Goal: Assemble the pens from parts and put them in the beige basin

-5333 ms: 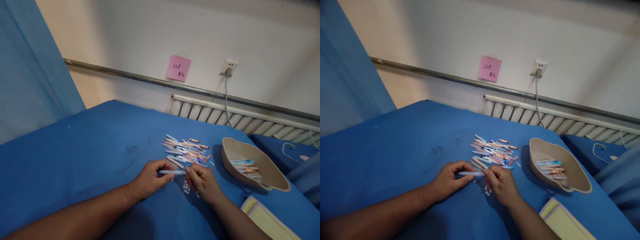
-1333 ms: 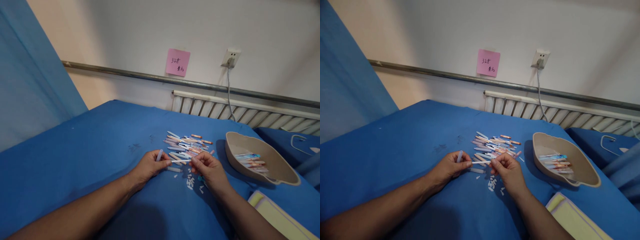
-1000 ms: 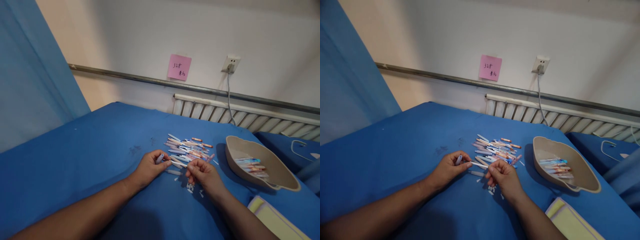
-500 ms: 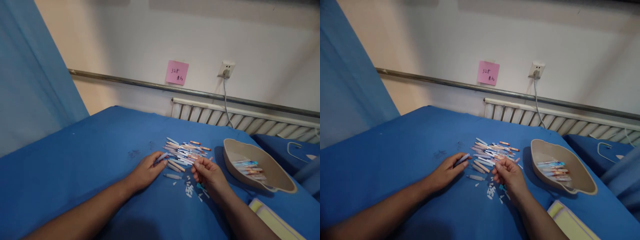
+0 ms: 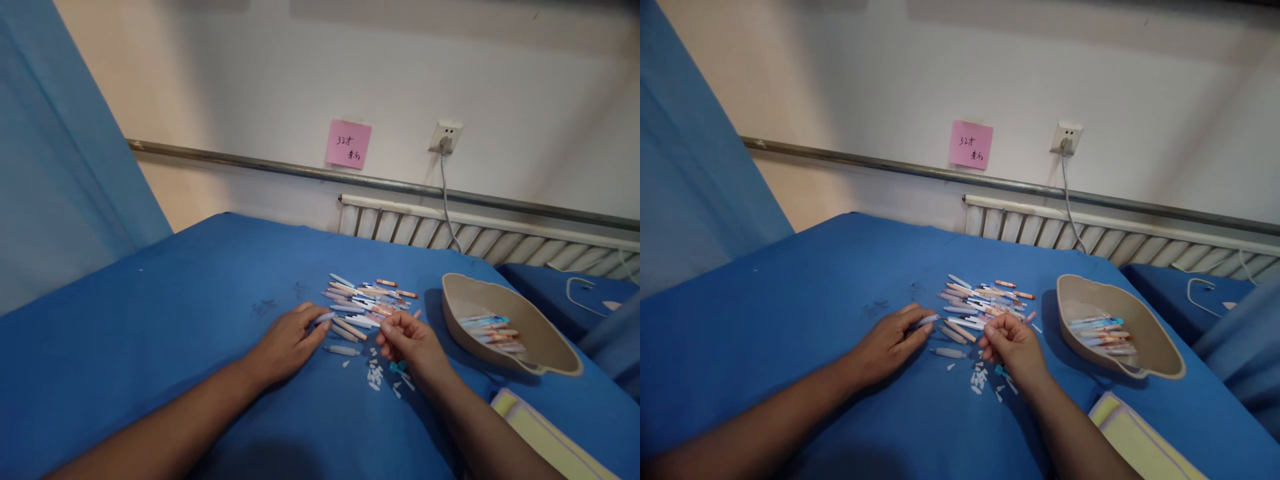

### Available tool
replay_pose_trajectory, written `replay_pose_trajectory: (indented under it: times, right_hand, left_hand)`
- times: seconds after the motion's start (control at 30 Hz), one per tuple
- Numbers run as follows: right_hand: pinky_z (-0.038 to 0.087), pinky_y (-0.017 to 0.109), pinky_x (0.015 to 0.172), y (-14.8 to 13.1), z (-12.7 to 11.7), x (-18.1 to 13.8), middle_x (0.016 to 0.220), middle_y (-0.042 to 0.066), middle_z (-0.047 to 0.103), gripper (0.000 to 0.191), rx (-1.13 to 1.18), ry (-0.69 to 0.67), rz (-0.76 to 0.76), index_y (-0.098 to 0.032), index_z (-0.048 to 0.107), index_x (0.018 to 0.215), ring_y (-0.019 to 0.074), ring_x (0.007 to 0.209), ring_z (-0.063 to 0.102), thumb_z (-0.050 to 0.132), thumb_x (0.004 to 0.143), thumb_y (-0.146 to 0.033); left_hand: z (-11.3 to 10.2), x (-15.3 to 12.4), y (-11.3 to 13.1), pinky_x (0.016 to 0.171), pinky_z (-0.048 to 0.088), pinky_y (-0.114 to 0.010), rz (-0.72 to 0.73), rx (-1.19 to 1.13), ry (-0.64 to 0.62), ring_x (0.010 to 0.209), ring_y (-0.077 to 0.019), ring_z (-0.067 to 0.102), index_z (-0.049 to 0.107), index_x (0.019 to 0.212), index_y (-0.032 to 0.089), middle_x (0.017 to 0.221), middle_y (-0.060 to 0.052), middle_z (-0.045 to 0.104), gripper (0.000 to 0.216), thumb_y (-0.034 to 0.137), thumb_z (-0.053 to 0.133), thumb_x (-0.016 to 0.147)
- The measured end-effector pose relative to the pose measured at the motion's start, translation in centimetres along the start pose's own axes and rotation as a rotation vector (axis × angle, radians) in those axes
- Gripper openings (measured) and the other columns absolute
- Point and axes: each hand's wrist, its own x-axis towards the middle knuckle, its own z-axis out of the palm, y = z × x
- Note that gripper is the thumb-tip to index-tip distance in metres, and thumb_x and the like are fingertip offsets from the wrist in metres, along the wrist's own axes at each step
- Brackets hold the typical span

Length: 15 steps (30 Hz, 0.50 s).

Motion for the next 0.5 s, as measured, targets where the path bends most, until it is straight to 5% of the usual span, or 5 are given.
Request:
replay_pose_trajectory:
  times: [0.27,0.5]
  right_hand:
    - [0.041,0.02,0.044,-0.6,0.2,-0.4,0.059,0.001,0.064,0.035,-0.148,0.02,-0.05,-0.018,0.058,0.071,0.0098,0.046,0.055,0.069,0.069,-0.051]
    - [0.04,0.021,0.044,-1.0,0.0,-0.7,0.057,0.0,0.063,0.031,-0.326,0.013,-0.154,-0.019,0.056,0.067,0.01,0.043,0.053,0.058,0.079,-0.048]
  left_hand:
    - [0.0,-0.3,0.1,0.075,0.039,-0.028,0.053,0.111,-0.029,0.083,-0.0196,0.054,0.063,0.106,0.024,0.087,-0.004,0.06,0.028,0.034,0.042,0.091]
    - [0.4,-0.4,0.2,0.077,0.04,-0.025,0.069,-0.014,-0.155,0.086,-0.0185,0.057,0.061,0.113,0.027,0.095,-0.003,0.065,0.03,0.032,0.04,0.093]
